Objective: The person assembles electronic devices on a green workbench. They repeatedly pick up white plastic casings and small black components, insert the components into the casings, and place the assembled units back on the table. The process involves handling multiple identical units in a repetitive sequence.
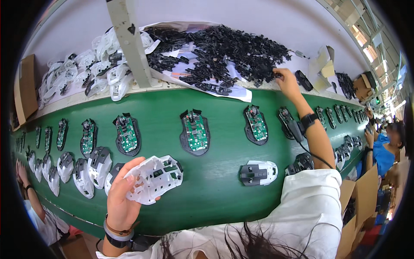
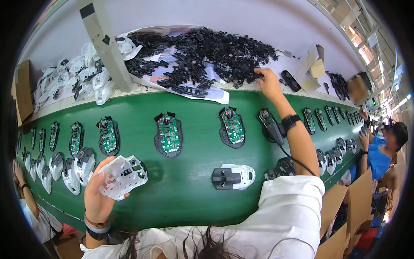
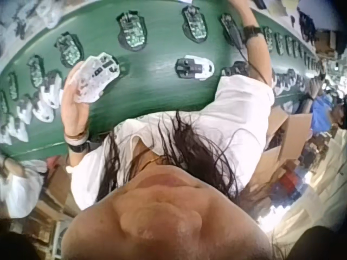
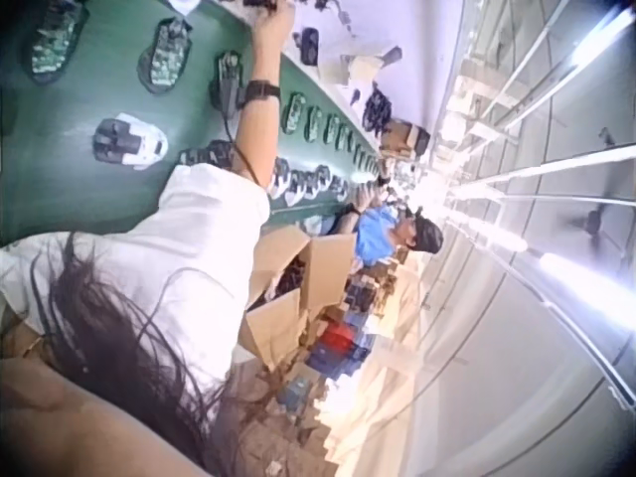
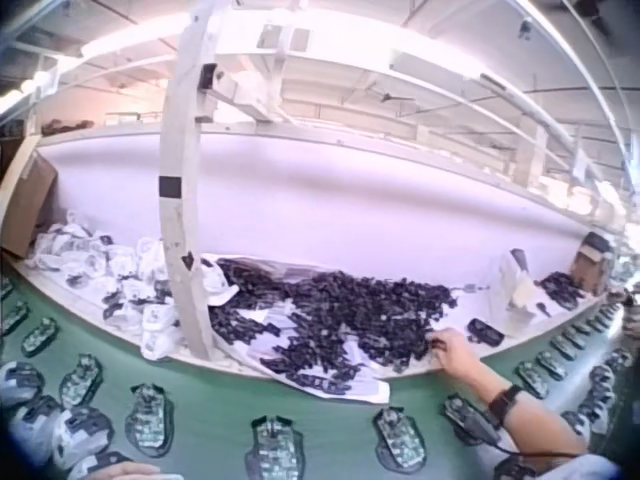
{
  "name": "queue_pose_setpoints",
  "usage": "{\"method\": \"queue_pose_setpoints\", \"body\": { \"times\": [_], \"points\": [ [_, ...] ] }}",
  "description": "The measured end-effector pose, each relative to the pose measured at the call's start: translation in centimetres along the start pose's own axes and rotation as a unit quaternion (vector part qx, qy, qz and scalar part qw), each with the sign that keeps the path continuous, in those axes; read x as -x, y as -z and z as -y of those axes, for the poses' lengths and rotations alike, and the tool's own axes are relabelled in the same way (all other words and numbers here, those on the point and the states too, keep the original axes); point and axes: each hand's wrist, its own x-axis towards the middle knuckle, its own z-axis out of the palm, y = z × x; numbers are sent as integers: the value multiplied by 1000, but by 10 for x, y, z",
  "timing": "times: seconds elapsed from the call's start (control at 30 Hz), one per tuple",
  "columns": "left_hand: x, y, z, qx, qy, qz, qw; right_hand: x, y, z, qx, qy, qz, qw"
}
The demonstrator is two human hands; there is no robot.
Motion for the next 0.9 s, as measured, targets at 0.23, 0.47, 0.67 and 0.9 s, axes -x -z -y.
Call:
{"method": "queue_pose_setpoints", "body": {
  "times": [0.23,0.47,0.67,0.9],
  "points": [
    [-5,11,10,8,15,-25,1000,-24,6,-16,93,17,-28,995],
    [-18,14,12,16,35,-2,999,-16,34,-157,239,-175,51,954],
    [-10,18,5,35,10,-10,999,-40,16,-101,128,-55,-13,990],
    [-5,18,-3,82,-24,14,996,-11,28,216,-337,-91,137,927]
  ]
}}
